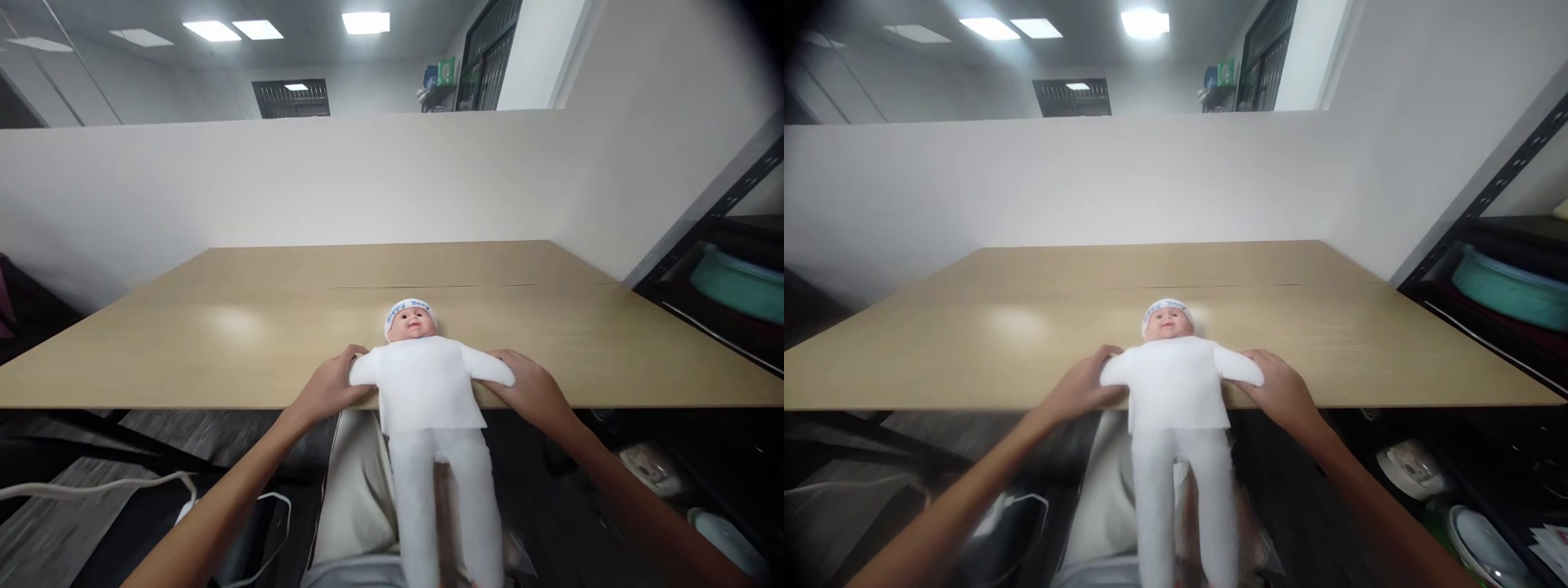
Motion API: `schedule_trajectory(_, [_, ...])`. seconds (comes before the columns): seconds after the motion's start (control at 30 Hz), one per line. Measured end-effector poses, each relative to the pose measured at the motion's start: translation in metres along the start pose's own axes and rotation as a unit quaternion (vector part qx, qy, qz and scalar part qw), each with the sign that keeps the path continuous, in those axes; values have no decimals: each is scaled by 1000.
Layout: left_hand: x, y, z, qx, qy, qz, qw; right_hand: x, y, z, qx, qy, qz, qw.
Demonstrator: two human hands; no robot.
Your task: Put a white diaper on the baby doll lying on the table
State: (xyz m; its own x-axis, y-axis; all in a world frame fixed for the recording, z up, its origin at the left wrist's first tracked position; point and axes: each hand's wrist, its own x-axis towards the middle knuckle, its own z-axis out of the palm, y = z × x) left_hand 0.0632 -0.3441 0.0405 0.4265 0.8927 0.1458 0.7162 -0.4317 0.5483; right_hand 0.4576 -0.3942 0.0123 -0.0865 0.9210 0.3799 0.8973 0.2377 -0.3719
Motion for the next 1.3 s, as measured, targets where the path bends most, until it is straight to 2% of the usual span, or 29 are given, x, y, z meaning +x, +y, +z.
schedule_trajectory(0.17, [3,-27,2,43,40,25,998,11,14,5,34,-23,32,999])
schedule_trajectory(0.27, [4,-44,-4,44,37,29,998,26,23,3,41,-46,21,998])
schedule_trajectory(0.37, [17,-60,-10,32,31,41,998,47,33,9,47,-68,18,996])
schedule_trajectory(0.47, [44,-76,-15,25,30,45,998,75,45,24,49,-79,13,996])
schedule_trajectory(0.63, [104,-102,-20,25,32,47,998,126,67,51,22,-53,-16,998])
schedule_trajectory(0.87, [175,-128,-21,20,61,31,997,190,98,74,3,-27,-45,999])
schedule_trajectory(1.0, [212,-140,-18,50,102,36,993,230,109,87,-12,4,-39,999])
schedule_trajectory(1.17, [256,-157,-14,108,170,5,980,281,113,106,-40,60,-62,995])
schedule_trajectory(1.3, [274,-172,-13,126,200,-25,971,300,123,116,-76,102,-49,991])
